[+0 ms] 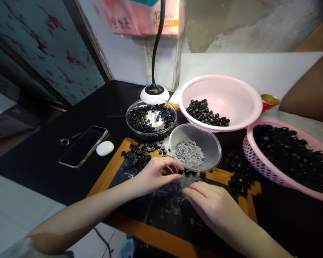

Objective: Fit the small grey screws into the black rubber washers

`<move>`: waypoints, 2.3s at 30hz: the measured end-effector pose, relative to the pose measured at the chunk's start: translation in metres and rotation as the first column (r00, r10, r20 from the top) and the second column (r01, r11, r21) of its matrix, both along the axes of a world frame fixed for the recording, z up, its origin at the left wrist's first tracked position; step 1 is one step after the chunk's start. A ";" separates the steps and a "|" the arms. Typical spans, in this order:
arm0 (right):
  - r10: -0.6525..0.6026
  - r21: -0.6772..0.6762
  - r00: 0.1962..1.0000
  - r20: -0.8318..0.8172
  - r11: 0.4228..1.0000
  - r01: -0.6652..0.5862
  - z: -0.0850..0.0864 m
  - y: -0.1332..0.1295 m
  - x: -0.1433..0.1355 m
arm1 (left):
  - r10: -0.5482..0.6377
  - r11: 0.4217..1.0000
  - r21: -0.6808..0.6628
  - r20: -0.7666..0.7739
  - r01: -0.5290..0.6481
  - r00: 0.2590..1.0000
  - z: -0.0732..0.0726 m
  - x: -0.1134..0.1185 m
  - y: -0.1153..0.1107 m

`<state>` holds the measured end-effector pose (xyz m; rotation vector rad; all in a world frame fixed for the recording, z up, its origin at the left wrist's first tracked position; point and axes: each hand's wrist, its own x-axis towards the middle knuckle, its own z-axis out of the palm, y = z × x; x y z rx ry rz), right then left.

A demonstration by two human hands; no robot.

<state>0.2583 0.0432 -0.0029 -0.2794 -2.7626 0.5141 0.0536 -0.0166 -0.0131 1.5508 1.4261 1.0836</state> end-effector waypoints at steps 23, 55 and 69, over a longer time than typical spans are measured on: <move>-0.273 -0.382 0.944 -0.186 0.905 0.186 -0.015 0.003 0.005 | -0.132 0.990 0.037 -0.018 0.133 0.991 -0.001 0.000 -0.002; -0.263 -0.460 0.936 -0.234 0.878 0.132 -0.018 -0.006 0.001 | -0.134 0.981 0.140 0.001 0.133 0.991 -0.011 0.008 -0.007; -0.475 -0.401 0.863 -0.175 0.835 0.378 0.002 0.023 0.011 | -0.023 1.000 -0.007 0.095 0.023 0.995 -0.007 0.011 -0.004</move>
